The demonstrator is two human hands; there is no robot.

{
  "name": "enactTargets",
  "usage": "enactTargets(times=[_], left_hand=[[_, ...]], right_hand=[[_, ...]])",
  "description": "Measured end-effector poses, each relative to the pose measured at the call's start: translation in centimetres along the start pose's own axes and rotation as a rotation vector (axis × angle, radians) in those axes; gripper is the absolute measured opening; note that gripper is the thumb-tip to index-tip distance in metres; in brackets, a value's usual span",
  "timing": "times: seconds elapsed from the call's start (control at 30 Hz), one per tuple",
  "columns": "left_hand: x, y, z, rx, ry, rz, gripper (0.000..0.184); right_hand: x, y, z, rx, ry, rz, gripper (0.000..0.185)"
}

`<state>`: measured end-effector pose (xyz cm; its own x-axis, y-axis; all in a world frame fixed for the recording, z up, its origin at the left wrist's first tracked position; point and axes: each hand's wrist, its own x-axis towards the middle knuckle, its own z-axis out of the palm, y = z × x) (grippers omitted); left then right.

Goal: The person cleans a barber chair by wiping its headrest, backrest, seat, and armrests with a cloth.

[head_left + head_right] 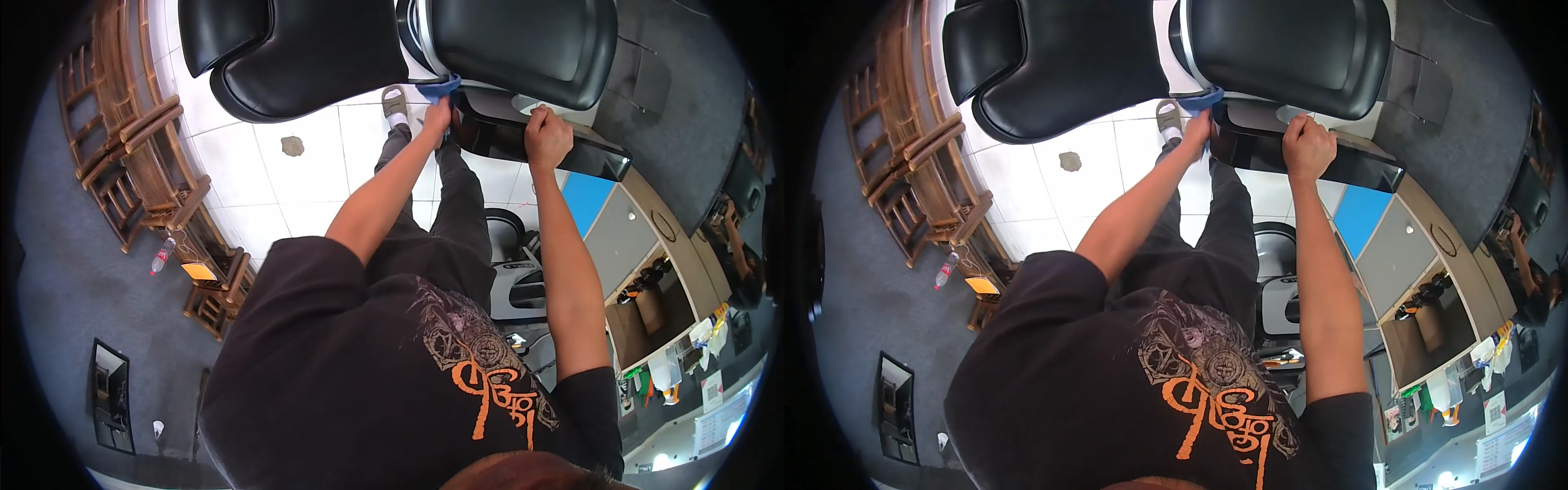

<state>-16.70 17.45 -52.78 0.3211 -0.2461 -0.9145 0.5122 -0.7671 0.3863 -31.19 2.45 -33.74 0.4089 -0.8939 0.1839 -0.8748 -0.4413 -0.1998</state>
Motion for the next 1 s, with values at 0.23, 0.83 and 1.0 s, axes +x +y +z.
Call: enactTargets(times=[0.23,0.83,1.0], left_hand=[[-15.4,5.5,-5.2,0.092,-0.063,0.494,0.061],[1.7,11.5,0.9,1.142,-0.569,0.495,0.064],[-4.6,14.0,-2.0,0.992,-0.572,0.406,0.065]], right_hand=[[-0.2,0.2,0.0,-0.003,-0.003,0.009,0.038],[-0.1,0.1,-0.2,-0.023,-0.007,0.006,0.037],[-0.1,0.1,0.0,-0.035,0.000,0.009,0.037]])
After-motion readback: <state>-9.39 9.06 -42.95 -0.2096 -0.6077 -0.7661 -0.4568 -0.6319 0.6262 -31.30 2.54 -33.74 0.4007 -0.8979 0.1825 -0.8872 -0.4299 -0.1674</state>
